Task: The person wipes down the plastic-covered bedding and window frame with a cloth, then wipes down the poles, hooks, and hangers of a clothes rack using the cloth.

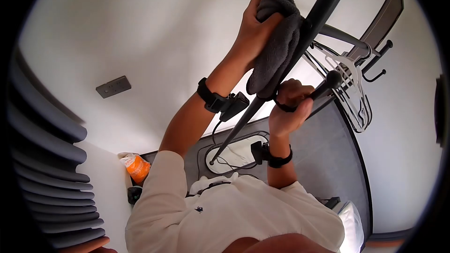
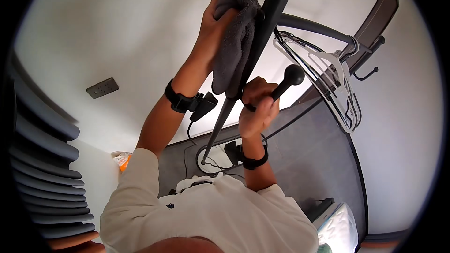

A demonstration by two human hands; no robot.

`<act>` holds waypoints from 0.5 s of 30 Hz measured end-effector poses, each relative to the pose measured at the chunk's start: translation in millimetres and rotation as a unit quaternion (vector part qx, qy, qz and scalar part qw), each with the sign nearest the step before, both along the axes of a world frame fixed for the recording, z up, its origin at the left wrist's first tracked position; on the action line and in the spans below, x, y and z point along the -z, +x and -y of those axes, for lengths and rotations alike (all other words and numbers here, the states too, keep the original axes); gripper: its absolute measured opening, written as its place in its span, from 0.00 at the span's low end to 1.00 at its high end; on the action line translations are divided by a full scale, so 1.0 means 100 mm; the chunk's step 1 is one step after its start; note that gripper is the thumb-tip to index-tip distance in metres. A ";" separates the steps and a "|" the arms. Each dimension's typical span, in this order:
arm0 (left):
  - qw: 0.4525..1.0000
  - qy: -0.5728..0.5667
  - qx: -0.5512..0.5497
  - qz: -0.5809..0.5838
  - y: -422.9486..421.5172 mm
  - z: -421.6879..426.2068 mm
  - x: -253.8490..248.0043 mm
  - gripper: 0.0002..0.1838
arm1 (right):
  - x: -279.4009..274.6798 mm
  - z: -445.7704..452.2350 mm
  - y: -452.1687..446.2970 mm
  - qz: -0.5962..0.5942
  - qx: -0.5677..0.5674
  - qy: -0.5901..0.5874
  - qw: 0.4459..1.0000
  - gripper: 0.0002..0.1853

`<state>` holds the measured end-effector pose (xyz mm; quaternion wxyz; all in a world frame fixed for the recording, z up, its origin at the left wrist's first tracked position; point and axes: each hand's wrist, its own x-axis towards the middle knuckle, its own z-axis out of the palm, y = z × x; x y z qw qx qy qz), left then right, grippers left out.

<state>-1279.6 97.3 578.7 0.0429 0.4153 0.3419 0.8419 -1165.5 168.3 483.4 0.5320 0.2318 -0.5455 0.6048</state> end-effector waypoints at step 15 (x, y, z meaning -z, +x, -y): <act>0.989 -0.135 -0.001 -0.064 0.06 -0.16 0.75 0.25 | 1.18 -0.46 0.00 0.244 -0.103 -0.048 0.963 0.27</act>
